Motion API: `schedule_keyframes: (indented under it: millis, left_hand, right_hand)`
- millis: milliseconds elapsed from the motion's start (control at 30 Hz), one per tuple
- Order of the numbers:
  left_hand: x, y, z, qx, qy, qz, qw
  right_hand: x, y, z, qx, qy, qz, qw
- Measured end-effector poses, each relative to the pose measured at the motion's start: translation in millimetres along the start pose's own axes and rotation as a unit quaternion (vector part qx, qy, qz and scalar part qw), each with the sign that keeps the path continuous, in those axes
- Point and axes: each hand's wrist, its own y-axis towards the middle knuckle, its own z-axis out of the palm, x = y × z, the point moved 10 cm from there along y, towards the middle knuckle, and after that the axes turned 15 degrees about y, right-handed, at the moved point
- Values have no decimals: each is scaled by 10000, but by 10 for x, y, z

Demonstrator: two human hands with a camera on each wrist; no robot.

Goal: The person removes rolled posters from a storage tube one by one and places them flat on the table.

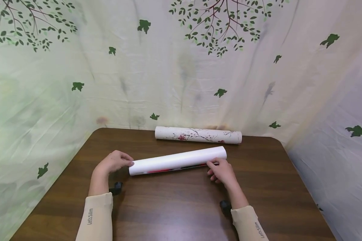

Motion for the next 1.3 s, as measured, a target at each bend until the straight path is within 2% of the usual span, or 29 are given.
schedule_keyframes:
  millis: [233,367,467,567,700,833,1033,1300]
  left_hand:
    - [-39,-4,85,395,-188,166,9989]
    - [-121,-25,148,653,-286,487,9963]
    - [-207,-53,225,957,-519,749,9912]
    - [-261,-81,318,1314,-870,783,9844]
    - [-321,-102,404,1627,-1073,815,9774]
    - [-385,-100,431,1650,-975,954,9768]
    - [-495,-62,443,1510,-536,1123,9807]
    - [-819,-56,592,1687,-211,1505,9739]
  right_hand:
    - [-28,11,101,182,170,68,9997]
    - [-34,8,153,296,270,71,9992]
    - [-38,2,181,339,317,54,9989]
    - [-44,-2,202,381,355,44,9986]
    - [-54,0,210,397,387,62,9984]
    - [-57,13,215,385,387,97,9985]
    - [-67,27,231,387,399,118,9984]
    - [-62,-3,243,348,533,155,9978]
